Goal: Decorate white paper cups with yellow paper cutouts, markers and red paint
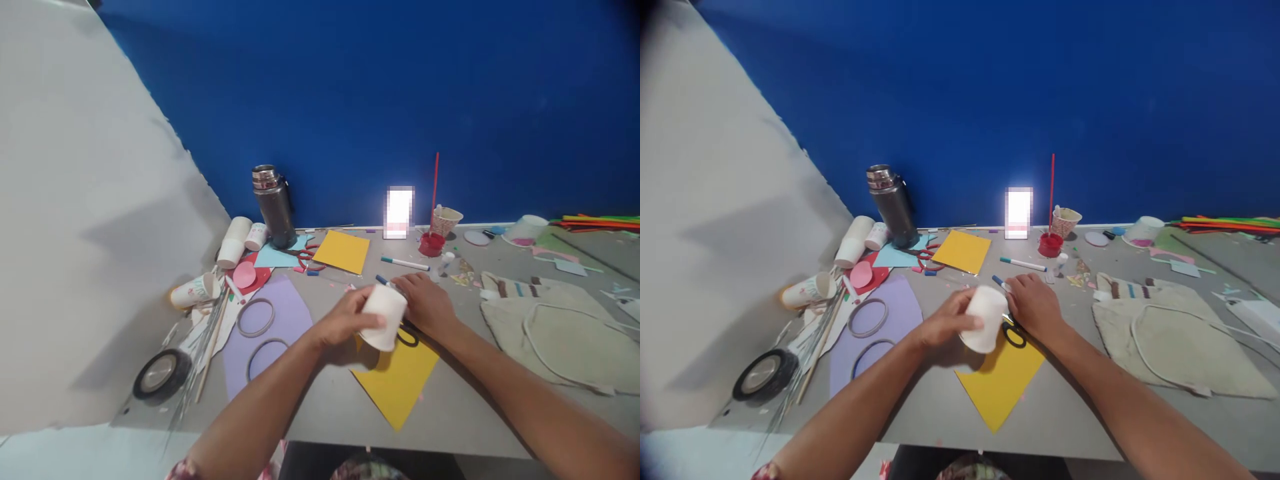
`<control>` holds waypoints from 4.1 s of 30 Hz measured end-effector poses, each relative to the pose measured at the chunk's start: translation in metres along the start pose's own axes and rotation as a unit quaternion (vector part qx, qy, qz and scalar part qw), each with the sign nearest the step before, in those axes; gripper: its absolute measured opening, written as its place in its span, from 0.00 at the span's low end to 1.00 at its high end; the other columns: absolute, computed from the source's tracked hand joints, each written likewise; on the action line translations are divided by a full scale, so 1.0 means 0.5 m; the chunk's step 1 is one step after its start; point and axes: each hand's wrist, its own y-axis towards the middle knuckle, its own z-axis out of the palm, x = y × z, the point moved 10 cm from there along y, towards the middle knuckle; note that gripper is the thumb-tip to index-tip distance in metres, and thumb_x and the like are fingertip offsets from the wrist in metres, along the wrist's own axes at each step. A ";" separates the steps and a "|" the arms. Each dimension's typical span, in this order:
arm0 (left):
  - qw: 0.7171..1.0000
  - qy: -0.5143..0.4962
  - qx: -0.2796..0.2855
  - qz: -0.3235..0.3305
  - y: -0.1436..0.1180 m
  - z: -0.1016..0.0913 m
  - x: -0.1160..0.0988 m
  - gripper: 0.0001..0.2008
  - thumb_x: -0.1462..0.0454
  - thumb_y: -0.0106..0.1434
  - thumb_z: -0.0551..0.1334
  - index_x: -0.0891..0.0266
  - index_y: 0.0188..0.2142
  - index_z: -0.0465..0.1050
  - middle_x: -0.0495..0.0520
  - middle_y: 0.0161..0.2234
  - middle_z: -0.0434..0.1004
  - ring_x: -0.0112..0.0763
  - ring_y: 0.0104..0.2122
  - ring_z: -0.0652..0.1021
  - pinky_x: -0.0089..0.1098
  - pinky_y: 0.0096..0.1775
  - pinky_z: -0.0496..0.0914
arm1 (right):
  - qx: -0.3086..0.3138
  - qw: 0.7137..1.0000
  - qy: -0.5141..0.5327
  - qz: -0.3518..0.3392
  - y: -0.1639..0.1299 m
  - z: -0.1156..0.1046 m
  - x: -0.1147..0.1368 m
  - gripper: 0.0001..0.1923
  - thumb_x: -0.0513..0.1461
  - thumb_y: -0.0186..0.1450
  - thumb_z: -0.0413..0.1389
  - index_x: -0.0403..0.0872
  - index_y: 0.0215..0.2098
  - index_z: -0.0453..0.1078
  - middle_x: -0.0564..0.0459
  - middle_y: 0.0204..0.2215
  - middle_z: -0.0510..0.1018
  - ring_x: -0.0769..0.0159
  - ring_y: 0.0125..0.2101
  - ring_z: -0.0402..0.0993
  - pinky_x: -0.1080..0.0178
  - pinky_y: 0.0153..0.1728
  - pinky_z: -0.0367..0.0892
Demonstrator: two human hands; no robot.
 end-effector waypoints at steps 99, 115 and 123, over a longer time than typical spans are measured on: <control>0.923 -0.334 -0.186 -0.037 -0.035 -0.080 -0.014 0.23 0.51 0.64 0.67 0.70 0.46 0.77 0.62 0.33 0.83 0.41 0.29 0.83 0.34 0.32 0.76 | -0.264 0.852 0.422 -0.163 -0.087 -0.235 0.150 0.06 0.35 0.69 0.60 0.51 0.42 0.78 0.52 0.27 0.82 0.63 0.25 0.79 0.63 0.25 0.73; 0.916 -0.338 -0.210 -0.053 -0.037 -0.083 -0.006 0.20 0.52 0.66 0.66 0.69 0.46 0.76 0.60 0.33 0.83 0.40 0.29 0.83 0.34 0.30 0.75 | -0.232 0.840 0.479 -0.102 -0.076 -0.220 0.134 0.06 0.39 0.71 0.59 0.49 0.38 0.78 0.52 0.27 0.81 0.69 0.19 0.72 0.66 0.20 0.67; 0.918 -0.346 -0.192 -0.033 -0.045 -0.072 -0.041 0.23 0.51 0.65 0.66 0.70 0.48 0.76 0.59 0.34 0.81 0.40 0.30 0.83 0.33 0.27 0.76 | -0.251 0.889 0.380 0.045 -0.045 -0.211 0.046 0.10 0.45 0.72 0.58 0.49 0.44 0.79 0.49 0.35 0.86 0.62 0.29 0.81 0.63 0.31 0.74</control>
